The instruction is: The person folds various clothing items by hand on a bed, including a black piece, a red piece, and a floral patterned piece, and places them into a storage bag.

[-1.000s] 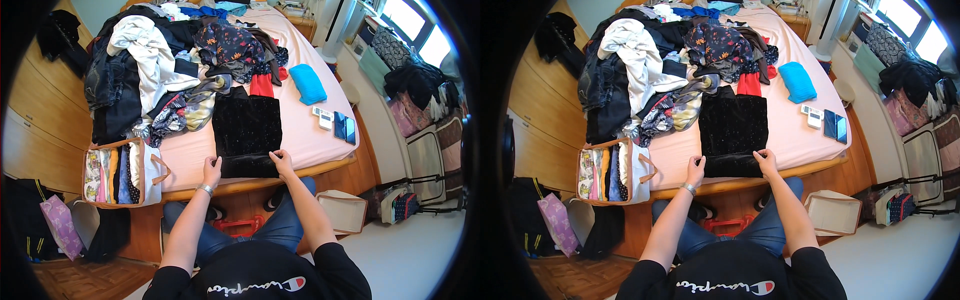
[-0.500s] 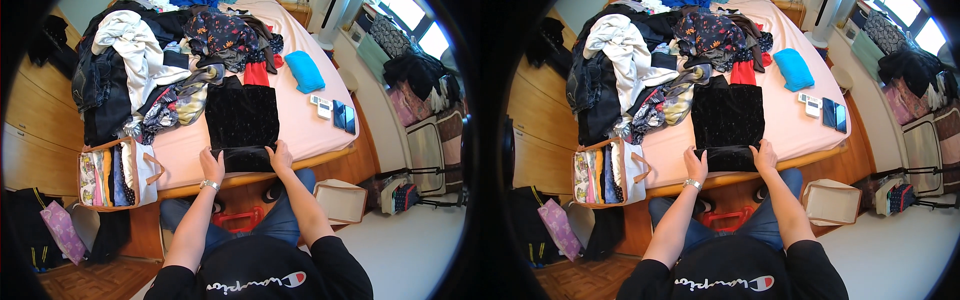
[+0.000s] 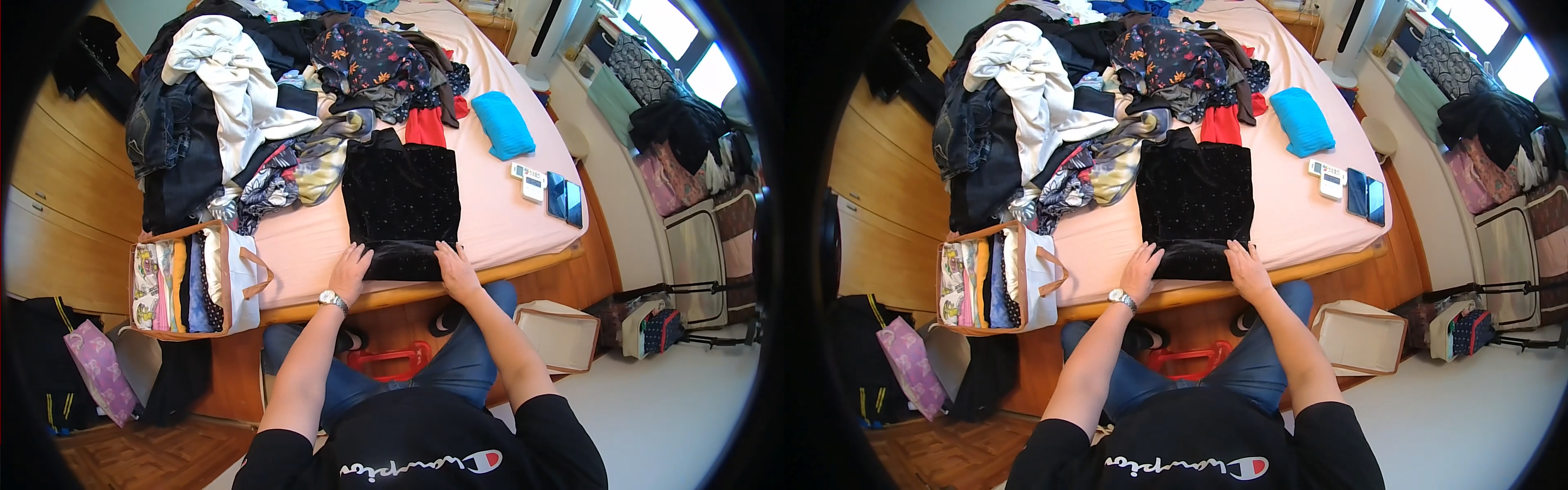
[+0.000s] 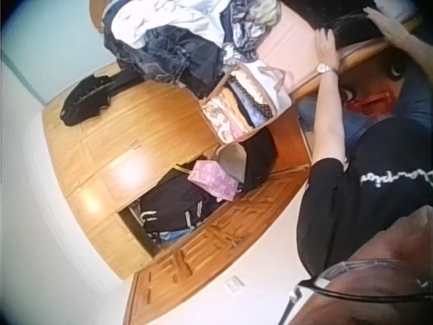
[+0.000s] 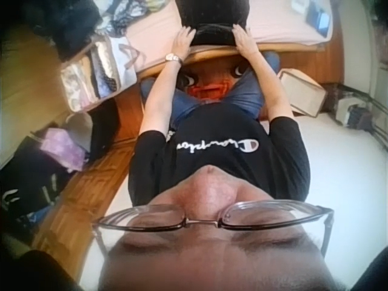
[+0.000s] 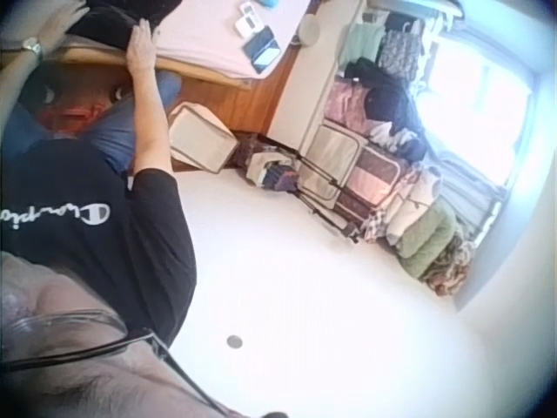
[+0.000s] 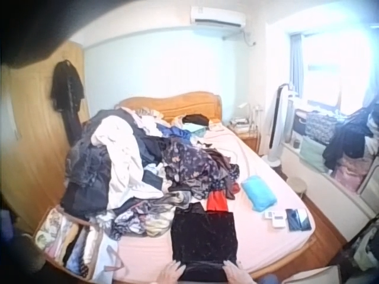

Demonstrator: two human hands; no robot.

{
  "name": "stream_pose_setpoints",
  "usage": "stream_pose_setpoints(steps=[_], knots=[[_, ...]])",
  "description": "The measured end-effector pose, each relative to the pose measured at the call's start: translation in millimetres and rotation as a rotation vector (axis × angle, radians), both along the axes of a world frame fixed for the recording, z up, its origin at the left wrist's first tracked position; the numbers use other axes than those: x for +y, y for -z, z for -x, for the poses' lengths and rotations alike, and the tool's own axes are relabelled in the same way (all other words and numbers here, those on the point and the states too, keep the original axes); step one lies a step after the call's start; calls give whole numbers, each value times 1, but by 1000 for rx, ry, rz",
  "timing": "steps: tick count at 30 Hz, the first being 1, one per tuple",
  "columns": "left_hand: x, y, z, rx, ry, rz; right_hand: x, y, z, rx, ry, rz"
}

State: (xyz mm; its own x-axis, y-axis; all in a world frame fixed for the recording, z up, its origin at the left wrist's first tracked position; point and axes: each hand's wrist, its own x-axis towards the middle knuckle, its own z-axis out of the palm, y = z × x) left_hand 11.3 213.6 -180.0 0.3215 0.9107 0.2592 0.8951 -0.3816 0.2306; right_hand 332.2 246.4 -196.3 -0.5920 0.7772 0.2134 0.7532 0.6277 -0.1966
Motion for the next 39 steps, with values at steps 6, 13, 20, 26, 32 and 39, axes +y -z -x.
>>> stream_pose_setpoints(steps=[6, 13, 20, 26, 32, 39], knots=[[-39, -26, 8, -39, 108, 23, -12, -24, -5, 191, -164, 295], [-21, -14, 24, -768, -287, 456, 25, -29, 4, 799, 331, 825], [0, 28, -23, -789, -798, 51, 31, 34, 60, 735, 723, 358], [-26, 14, -10, -675, -752, 270, 30, 93, -14, 158, 428, 133], [-54, 40, -19, -712, -874, -24, 27, 67, 8, 328, 614, 298], [-71, 30, -8, -303, -286, -357, -33, -19, 114, 14, 15, -142]])
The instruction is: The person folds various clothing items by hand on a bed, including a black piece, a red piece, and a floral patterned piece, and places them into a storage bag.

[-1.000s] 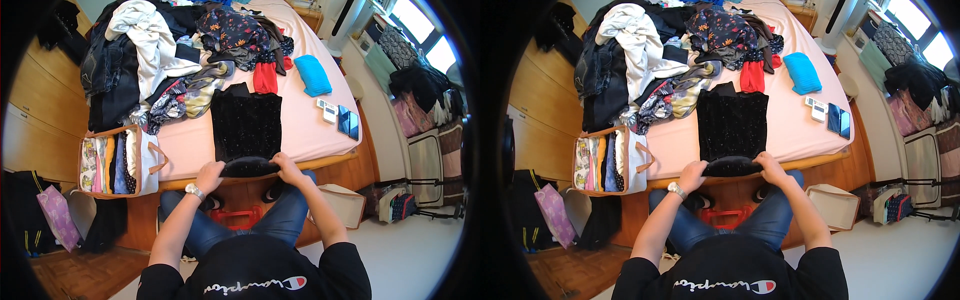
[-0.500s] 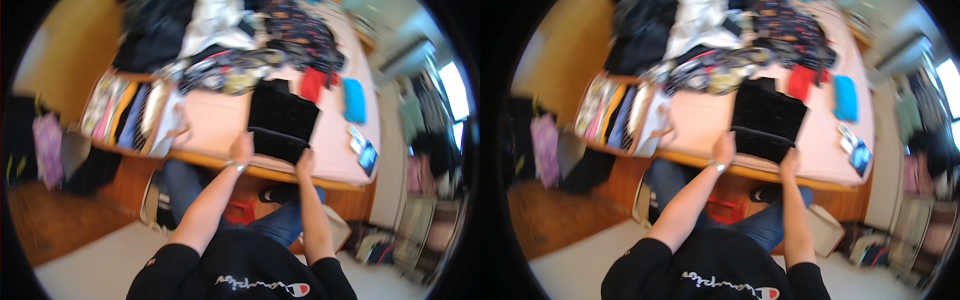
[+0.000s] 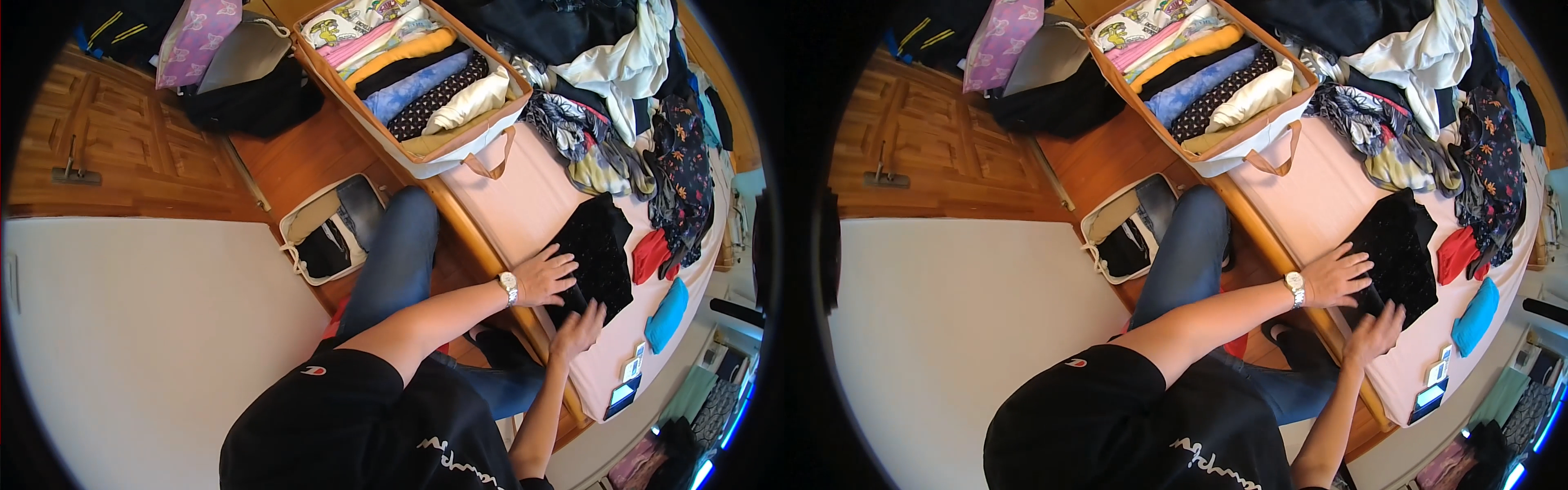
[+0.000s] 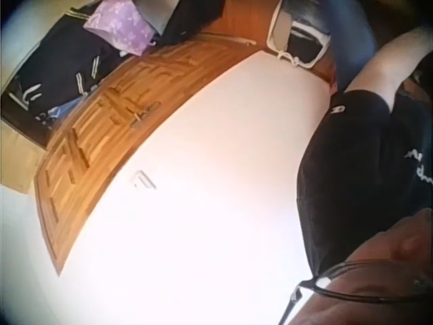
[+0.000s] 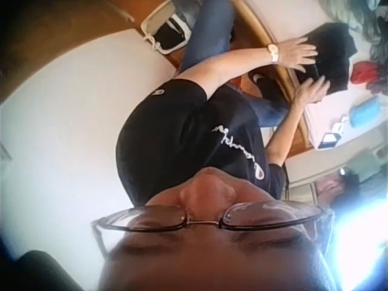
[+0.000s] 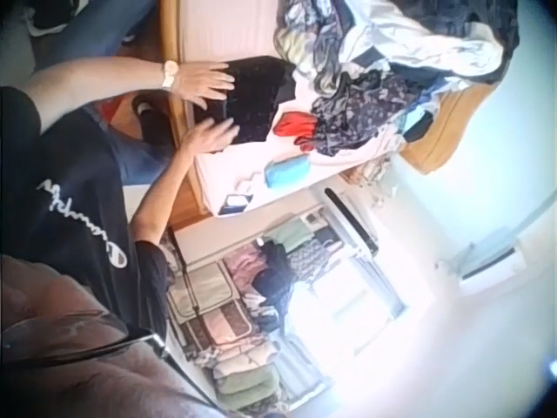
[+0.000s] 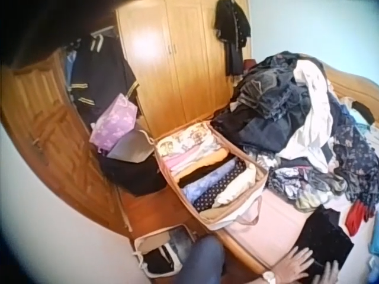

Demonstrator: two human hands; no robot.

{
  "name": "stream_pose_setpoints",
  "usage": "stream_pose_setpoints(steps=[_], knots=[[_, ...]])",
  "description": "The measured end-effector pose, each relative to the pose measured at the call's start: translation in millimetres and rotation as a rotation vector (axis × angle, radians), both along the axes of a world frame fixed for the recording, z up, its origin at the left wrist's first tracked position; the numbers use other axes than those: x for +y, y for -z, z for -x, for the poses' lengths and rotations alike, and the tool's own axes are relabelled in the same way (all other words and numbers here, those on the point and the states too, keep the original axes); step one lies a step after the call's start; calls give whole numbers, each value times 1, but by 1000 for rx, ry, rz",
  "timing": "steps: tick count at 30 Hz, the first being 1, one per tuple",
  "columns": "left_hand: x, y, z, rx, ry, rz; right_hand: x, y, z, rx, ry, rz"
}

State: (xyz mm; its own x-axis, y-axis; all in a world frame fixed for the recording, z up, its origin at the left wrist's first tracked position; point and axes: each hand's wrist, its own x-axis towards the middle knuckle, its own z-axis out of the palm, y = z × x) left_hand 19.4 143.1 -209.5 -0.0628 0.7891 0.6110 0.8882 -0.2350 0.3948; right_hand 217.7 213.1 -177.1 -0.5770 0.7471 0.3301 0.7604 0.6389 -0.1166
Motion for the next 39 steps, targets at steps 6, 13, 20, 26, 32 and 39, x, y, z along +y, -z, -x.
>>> stream_pose_setpoints(steps=[6, 13, 20, 26, 32, 39], knots=[[1, -1, 32, 147, 62, 473, 27, 9, -21, -141, -192, 214], [25, 2, 25, 127, 198, 206, 28, 45, -92, -156, -71, 148], [51, -18, 19, 284, 171, 322, 71, 33, -85, 57, -186, 104], [36, -86, 18, 197, 302, 764, 78, -14, -116, -145, -132, 583], [45, -22, 21, -932, 61, 571, 94, 23, -96, 1013, 188, 857], [77, -4, -21, -960, -216, 319, 97, 37, -62, 910, 616, 596]])
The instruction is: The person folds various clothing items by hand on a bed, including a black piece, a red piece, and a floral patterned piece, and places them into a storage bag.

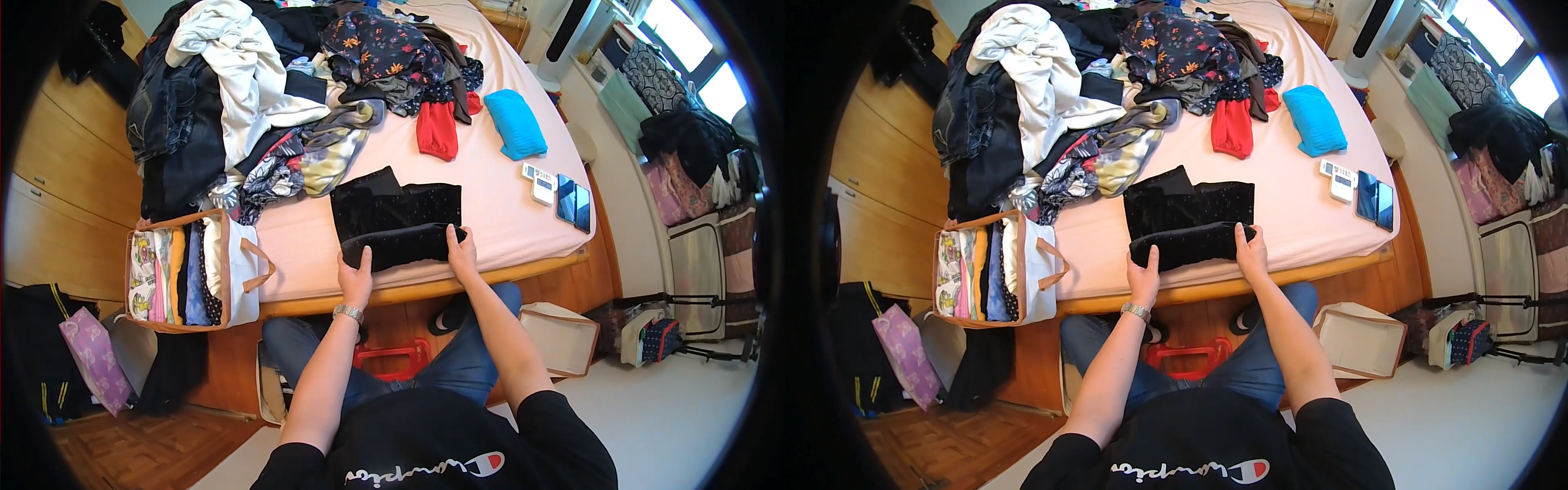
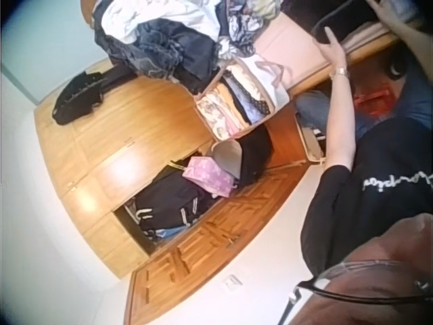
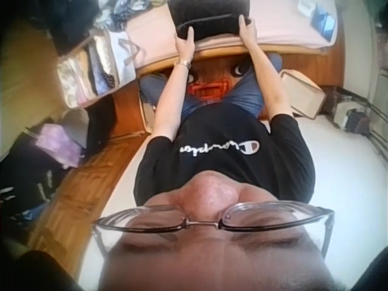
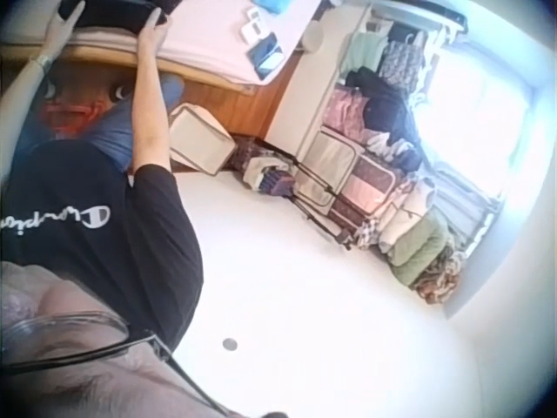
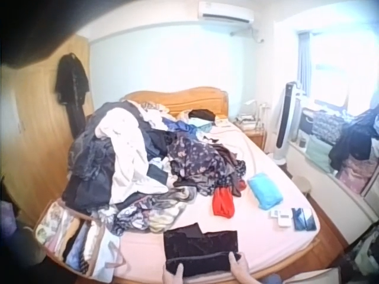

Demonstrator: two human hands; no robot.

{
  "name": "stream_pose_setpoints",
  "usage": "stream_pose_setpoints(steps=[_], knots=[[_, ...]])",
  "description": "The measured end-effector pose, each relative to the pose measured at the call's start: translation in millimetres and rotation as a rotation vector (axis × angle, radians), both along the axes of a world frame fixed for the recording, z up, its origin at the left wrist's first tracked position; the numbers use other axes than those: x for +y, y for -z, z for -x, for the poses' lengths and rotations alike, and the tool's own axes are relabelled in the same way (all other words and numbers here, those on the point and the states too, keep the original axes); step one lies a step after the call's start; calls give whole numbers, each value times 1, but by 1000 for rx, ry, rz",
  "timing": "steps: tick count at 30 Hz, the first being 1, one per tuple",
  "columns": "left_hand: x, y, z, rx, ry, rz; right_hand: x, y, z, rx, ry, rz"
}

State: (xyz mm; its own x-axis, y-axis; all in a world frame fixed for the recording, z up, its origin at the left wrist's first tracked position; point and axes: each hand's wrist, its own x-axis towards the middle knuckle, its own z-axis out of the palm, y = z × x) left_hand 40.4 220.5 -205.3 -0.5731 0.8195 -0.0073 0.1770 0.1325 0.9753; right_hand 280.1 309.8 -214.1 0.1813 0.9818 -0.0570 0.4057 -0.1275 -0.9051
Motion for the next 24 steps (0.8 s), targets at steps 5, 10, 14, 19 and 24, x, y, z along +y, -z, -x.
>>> stream_pose_setpoints(steps=[5, 10, 14, 19, 24], knots=[[14, 3, 15, -152, 79, 49, 9, 2, -10, -209, 38, 76], [32, 1, 51, 62, 229, 383, 26, -15, -15, -406, -109, 211], [37, -21, 29, 432, 12, 309, 27, -27, 0, -528, -27, 232], [28, -35, 22, 1081, 451, -327, 9, -18, -11, -716, 19, -543], [20, -49, 7, 1108, 587, -70, 1, -45, -30, -778, -727, -430]])
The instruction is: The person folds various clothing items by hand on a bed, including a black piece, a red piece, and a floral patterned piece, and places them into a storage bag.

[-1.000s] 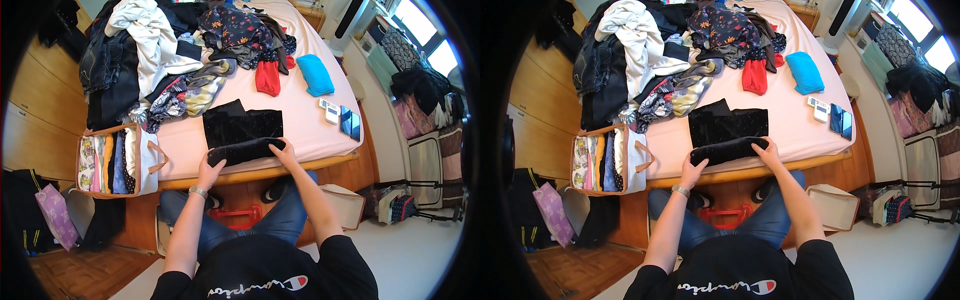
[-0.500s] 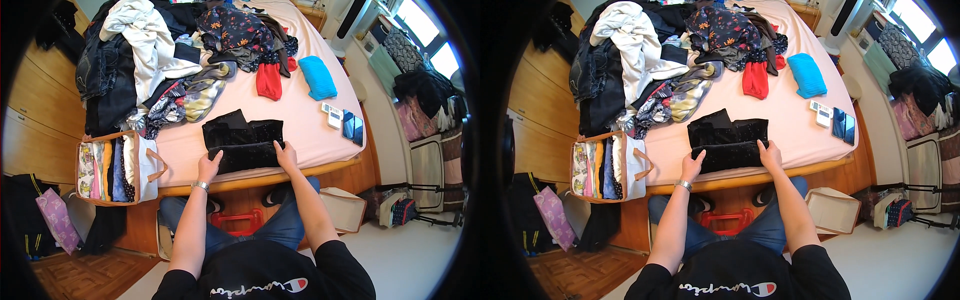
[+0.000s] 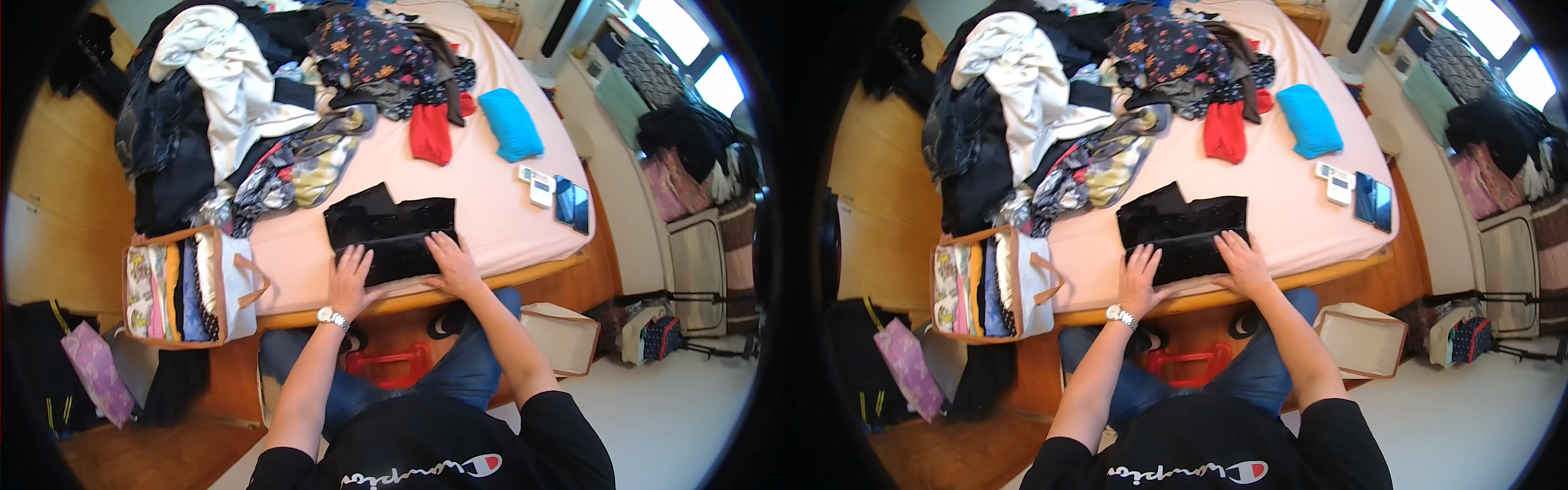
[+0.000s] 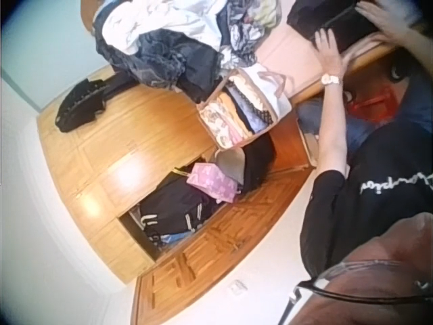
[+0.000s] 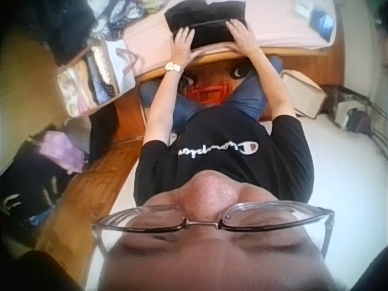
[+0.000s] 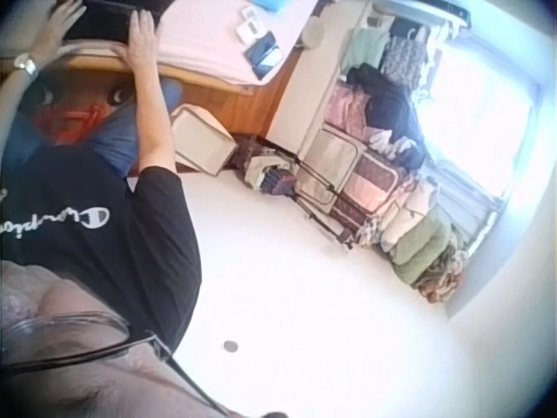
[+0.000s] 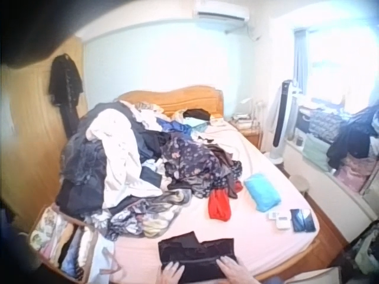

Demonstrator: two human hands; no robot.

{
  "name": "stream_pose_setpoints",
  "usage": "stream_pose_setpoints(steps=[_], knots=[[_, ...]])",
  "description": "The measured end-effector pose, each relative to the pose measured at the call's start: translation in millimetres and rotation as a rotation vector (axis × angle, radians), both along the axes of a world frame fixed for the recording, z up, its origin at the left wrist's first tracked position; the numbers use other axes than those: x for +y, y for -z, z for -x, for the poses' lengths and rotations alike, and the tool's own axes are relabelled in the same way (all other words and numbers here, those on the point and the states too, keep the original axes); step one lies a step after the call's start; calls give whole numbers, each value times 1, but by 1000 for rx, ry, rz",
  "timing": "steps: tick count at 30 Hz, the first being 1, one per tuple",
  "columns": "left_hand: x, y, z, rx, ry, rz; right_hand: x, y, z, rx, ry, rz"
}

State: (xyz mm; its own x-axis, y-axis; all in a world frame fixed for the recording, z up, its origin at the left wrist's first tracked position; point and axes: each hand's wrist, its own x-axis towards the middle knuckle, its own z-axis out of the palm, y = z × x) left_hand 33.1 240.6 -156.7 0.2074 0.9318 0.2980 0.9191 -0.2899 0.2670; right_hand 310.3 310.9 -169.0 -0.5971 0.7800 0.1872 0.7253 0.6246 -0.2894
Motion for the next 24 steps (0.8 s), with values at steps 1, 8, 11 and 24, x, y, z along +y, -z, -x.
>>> stream_pose_setpoints(steps=[1, 8, 11, 24], knots=[[0, 4, 4, 27, -7, 47, 4, 5, -7, -23, -17, 50], [11, 16, 31, -1, 23, 166, 28, 26, 1, -86, -40, 236], [-3, -8, 45, -51, 41, 330, 24, -15, 5, -153, -100, 514], [42, 37, 39, -587, -646, 87, 53, 47, 71, 554, 742, 397]])
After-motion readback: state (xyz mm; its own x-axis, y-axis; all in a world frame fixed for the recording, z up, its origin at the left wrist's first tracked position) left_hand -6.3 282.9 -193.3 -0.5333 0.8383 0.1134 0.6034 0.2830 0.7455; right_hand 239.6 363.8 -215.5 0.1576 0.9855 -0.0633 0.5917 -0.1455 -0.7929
